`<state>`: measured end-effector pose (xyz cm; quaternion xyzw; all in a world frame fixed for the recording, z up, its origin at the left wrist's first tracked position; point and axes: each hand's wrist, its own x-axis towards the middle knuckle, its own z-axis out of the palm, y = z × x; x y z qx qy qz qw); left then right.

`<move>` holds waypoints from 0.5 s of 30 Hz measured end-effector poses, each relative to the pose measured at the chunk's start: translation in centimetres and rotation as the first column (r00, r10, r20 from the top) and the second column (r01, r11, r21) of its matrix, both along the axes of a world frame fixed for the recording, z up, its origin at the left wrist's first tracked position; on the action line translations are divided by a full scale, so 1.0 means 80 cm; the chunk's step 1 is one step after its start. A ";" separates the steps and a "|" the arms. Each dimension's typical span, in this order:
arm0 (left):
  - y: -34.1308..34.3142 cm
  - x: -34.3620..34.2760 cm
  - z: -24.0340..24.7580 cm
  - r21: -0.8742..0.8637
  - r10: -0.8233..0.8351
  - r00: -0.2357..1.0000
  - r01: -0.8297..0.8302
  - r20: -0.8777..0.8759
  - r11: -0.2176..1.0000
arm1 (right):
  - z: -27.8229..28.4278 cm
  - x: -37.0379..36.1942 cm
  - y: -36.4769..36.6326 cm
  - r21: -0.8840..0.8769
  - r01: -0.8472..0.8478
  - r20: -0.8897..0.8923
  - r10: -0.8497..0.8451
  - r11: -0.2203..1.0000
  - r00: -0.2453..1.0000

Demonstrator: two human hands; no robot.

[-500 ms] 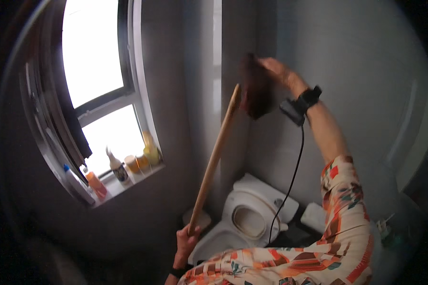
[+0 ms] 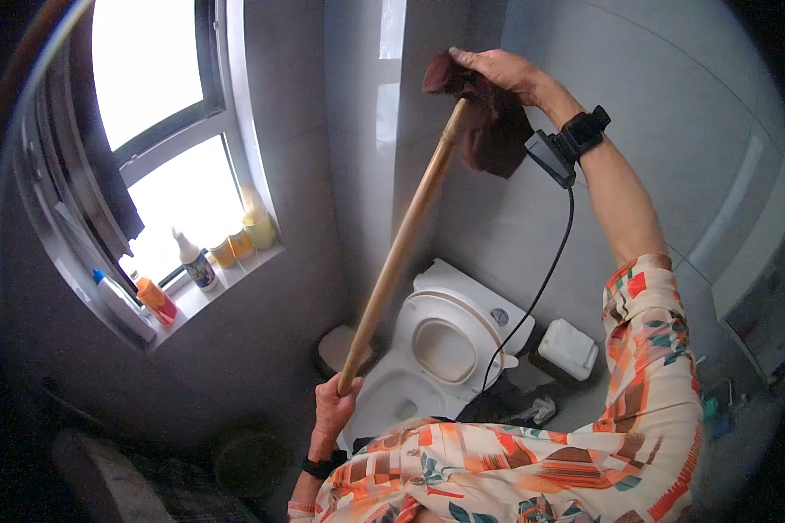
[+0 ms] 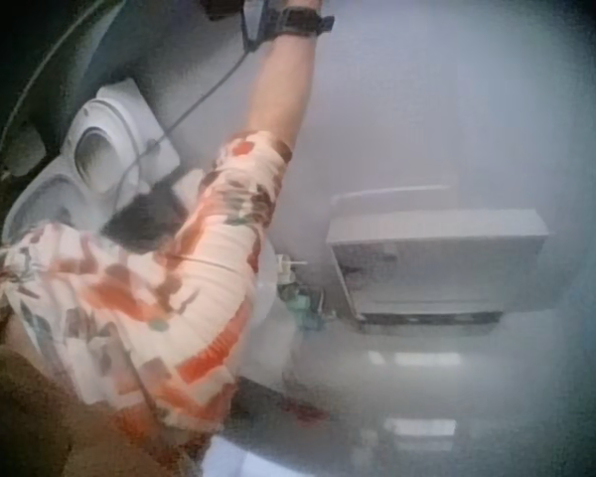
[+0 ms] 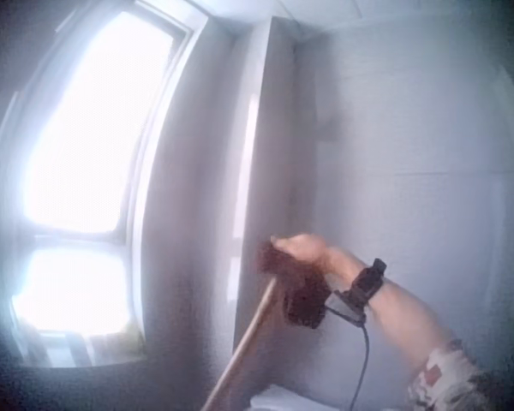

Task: The person uses a long-handled mop with a cloth attachment to wipe the tiled walls and the mirror in a bathroom. They systematically clean the wall surfaces from top to bottom and then move to the mirror above the sink.

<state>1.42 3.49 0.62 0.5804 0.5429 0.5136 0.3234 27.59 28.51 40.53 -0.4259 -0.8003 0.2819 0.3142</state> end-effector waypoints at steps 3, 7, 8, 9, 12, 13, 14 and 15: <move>0.001 -0.003 -0.005 -0.015 0.002 1.000 -0.001 0.015 1.000 | -0.008 -0.007 -0.001 0.114 -0.043 0.079 0.034 0.992 0.996; -0.003 -0.005 -0.003 -0.034 0.014 1.000 -0.015 -0.024 0.999 | -0.010 -0.011 -0.020 -0.146 -0.012 -0.101 -0.003 0.989 0.995; -0.005 -0.005 -0.006 -0.031 0.022 1.000 -0.022 -0.004 0.999 | -0.012 -0.013 -0.021 -0.199 -0.046 -0.118 0.022 0.979 0.993; -0.004 -0.004 -0.009 -0.024 0.025 1.000 -0.025 0.017 0.999 | -0.013 -0.012 -0.023 -0.248 -0.075 -0.136 0.042 0.966 0.990; -0.004 -0.002 -0.010 -0.011 0.020 0.999 -0.020 0.042 1.000 | -0.017 -0.010 -0.018 -0.271 -0.097 -0.146 0.059 0.958 0.988; -0.005 -0.002 -0.009 -0.010 0.017 0.999 -0.016 0.043 1.000 | -0.020 -0.010 -0.016 -0.260 -0.094 -0.142 0.059 0.961 0.988; -0.005 -0.002 -0.010 -0.011 0.012 0.999 -0.012 0.033 1.000 | -0.022 -0.011 -0.015 -0.260 -0.106 -0.138 0.072 0.960 0.988; -0.004 -0.002 -0.012 -0.010 0.009 1.000 -0.009 0.023 1.000 | -0.023 -0.014 -0.018 -0.258 -0.119 -0.134 0.087 0.959 0.987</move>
